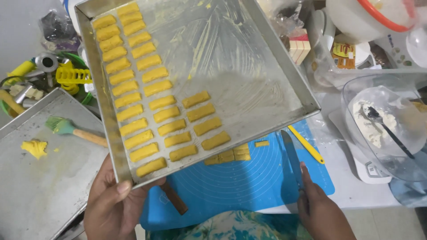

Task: Cut dough into small rectangular pieces and arrange them neatly on a baking tray

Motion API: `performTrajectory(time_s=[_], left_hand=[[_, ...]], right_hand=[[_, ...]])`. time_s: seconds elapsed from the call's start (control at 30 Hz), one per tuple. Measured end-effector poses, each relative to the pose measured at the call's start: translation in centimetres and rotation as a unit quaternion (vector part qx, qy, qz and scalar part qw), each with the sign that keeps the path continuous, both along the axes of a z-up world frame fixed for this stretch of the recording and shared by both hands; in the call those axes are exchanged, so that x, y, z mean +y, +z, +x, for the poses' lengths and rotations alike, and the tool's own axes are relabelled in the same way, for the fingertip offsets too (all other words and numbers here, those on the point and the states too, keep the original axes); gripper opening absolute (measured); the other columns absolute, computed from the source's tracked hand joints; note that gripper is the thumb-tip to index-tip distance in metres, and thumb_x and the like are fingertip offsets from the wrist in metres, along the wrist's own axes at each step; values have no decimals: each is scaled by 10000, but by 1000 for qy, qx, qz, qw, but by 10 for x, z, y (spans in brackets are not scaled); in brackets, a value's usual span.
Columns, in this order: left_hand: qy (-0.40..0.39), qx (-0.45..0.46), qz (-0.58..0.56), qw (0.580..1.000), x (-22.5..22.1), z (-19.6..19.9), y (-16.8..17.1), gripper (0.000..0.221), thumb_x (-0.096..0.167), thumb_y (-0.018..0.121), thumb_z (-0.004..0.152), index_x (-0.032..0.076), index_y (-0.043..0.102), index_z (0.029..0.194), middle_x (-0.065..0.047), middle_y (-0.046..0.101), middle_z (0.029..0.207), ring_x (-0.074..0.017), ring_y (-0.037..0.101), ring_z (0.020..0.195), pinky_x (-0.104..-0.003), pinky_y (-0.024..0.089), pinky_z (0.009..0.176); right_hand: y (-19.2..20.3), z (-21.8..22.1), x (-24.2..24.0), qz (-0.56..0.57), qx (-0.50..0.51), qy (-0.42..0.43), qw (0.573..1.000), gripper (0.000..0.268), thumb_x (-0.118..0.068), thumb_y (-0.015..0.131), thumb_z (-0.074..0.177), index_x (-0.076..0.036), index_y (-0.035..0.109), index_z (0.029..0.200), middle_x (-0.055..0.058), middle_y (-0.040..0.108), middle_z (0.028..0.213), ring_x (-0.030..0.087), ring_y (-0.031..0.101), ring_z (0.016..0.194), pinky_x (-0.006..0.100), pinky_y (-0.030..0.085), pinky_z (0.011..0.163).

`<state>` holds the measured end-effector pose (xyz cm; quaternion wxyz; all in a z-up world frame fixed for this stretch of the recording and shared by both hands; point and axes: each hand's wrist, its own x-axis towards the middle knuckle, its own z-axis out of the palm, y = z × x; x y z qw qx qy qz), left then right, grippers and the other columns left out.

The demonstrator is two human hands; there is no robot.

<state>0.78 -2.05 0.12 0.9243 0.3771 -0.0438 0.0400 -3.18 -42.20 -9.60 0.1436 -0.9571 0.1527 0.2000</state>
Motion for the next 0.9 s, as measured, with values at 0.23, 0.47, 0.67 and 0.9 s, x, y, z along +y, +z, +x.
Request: performTrajectory(time_s=[0.23, 0.47, 0.67, 0.9], left_hand=[[15, -6, -6, 1000, -2, -1, 6, 808, 96, 815, 893, -120, 365, 1529, -306, 626, 1368, -415, 704, 1095, -470, 676, 802], [9, -20, -18, 1000, -8, -1, 21, 864, 66, 840, 942, -88, 286, 1587, -295, 556, 1488, -444, 650, 1245, -567, 620, 947], [32, -5, -18, 999, -14, 0, 20, 881, 63, 849, 932, -69, 282, 1594, -285, 530, 1506, -429, 639, 1250, -489, 674, 914], [44, -1, -9, 999, -17, 3, 13, 856, 79, 826, 907, -93, 317, 1572, -292, 572, 1448, -409, 709, 1118, -448, 694, 864]], right_hand=[[-1, 28, -9, 26, -30, 81, 996, 880, -284, 510, 963, -349, 25, 1694, 39, 642, 1223, 301, 706, 892, 450, 543, 642], [-13, 54, -17, 2, -40, 168, 985, 859, -289, 522, 958, -358, 54, 1675, 27, 614, 1252, 376, 686, 703, 487, 538, 552], [4, 62, -8, 11, 33, 156, 987, 886, -322, 521, 968, -393, -8, 1675, 16, 590, 1311, 298, 715, 848, 435, 595, 650], [-9, 60, -13, 25, 12, 160, 987, 864, -318, 507, 969, -391, 14, 1675, 11, 608, 1274, 296, 703, 770, 433, 570, 589]])
